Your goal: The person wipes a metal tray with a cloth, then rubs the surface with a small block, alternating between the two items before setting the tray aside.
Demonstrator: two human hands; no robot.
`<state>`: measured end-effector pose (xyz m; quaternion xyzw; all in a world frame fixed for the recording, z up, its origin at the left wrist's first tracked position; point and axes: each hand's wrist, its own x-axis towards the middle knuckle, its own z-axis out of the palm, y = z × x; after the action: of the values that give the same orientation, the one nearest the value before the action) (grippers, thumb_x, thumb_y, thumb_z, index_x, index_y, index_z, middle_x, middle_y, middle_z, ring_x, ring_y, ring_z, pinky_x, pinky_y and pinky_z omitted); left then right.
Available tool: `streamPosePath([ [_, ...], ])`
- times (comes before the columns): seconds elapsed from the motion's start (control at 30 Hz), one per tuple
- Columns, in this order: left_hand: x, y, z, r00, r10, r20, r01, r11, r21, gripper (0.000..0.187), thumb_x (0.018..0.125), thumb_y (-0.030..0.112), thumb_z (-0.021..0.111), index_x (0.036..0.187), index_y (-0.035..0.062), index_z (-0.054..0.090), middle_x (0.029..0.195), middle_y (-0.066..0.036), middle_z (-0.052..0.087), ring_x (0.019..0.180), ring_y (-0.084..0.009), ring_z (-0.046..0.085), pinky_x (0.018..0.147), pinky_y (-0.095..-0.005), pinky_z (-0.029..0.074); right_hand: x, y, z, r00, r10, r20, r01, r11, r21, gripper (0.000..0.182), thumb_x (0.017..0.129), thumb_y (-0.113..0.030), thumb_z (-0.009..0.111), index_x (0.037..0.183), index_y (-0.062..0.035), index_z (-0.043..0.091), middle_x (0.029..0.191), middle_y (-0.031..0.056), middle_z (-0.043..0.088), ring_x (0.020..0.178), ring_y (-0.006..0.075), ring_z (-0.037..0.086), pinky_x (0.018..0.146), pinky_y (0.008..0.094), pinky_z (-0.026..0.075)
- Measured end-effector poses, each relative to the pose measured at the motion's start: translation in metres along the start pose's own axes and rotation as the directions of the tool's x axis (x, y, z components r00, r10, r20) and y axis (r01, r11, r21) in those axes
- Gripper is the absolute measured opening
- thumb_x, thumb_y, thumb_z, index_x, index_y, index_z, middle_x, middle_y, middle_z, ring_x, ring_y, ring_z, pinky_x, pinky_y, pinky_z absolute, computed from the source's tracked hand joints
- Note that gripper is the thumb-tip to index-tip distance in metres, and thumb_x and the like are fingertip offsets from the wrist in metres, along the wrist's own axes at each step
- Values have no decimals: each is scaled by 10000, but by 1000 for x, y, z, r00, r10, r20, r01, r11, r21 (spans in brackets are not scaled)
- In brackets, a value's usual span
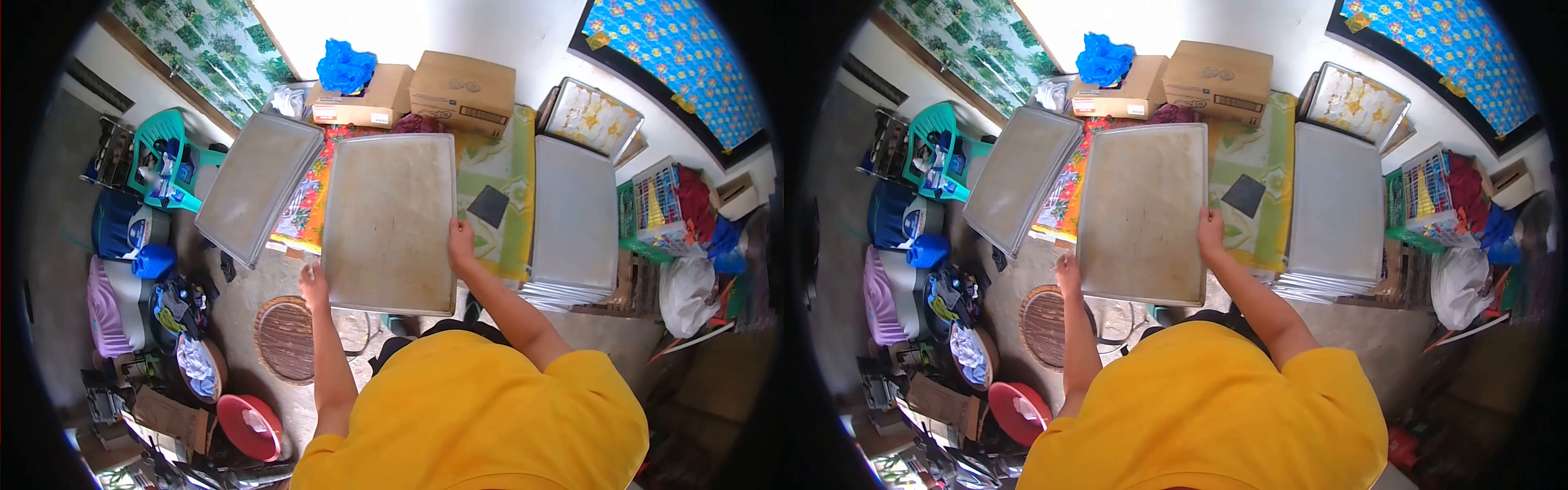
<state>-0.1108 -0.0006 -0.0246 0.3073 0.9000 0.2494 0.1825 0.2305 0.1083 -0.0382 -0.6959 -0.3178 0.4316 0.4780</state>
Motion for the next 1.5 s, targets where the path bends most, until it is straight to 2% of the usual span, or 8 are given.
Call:
streamPosePath([
  [0.1, 35, -89, 21, 977, -124, -176, 76, 963, -259, 682, 930, 558, 471, 1422, 105, 334, 1331, -169, 467, 1130, -317, 519, 832, -459, 503, -20, 42, 49, 998, 47, -45, -45, 998, 39, 359, 962, -334, 518, 930, 18, 583, 848, 151, 626, 803, 280, 591, 746, 403, 458],
  [0.2, 5, -55, -31, 803, -197, 562, 561, 568, -602, 653, 928, 547, 488, 1427, 169, 301, 1313, -167, 469, 1080, -311, 532, 743, -494, 524, -57, 47, 76, 999, -7, -46, 6, 999, -38, 358, 963, -366, 521, 1026, -16, 571, 879, 116, 622, 820, 210, 585, 741, 353, 467],
  [0.3, 11, -65, -22, 771, -119, 626, 572, 561, -598, 499, 983, 331, 483, 1419, 174, 299, 1242, -144, 503, 932, -273, 592, 668, -466, 553, -74, -5, 53, 852, 372, 368, -227, 896, -381, 430, 944, -402, 494, 995, 8, 613, 894, 199, 651, 891, 339, 634, 799, 431, 481],
  [0.5, 35, -65, -22, 804, -47, 592, 486, 626, -610, 476, 981, 105, 455, 1422, 165, 285, 930, -91, 609, 663, -178, 618, 541, -352, 569, 12, -3, -3, 941, -293, -170, 62, 643, -764, 562, 852, -467, 620, 1210, -49, 505, 1130, 221, 561, 1059, 394, 545, 868, 484, 463],
  [0.83, 39, -53, -28, 766, 62, 640, 433, 687, -584, 626, 937, 59, 454, 1496, 153, 187, 903, -73, 619, 632, -132, 593, 467, -318, 548, 86, -49, -25, 829, 248, -502, -549, 535, -642, 1106, 564, -566, 854, 1341, 15, 325, 1336, 215, 422, 1249, 340, 415, 986, 453, 413],
  [1.13, 24, -36, -23, 746, 58, 664, 437, 709, -554, 554, 956, 63, 453, 1465, 158, 255, 815, -31, 604, 596, -97, 566, 442, -282, 533, 158, -47, -48, 956, -13, -293, -156, 825, -543, 906, 638, -478, 791, 1234, 102, 431, 1114, 289, 607, 1055, 396, 608, 866, 439, 505],
  [1.37, 6, -16, -3, 784, -25, 620, 451, 709, -542, 554, 927, 62, 470, 1446, 146, 297, 826, -34, 615, 580, -107, 571, 444, -277, 526, 135, -102, 38, 889, -450, 83, 246, 317, -916, 692, 675, -494, 789, 1150, -74, 512, 1058, 150, 658, 965, 355, 648, 791, 486, 499],
  [1.5, 5, -13, -8, 787, -52, 615, 471, 695, -544, 579, 928, 51, 476, 1468, 130, 280, 848, -59, 638, 581, -127, 594, 446, -287, 531, 91, -98, 85, 962, -178, 205, 263, 423, -867, 600, 719, -419, 772, 1160, -100, 521, 1128, 113, 621, 1063, 300, 594, 859, 472, 461],
])
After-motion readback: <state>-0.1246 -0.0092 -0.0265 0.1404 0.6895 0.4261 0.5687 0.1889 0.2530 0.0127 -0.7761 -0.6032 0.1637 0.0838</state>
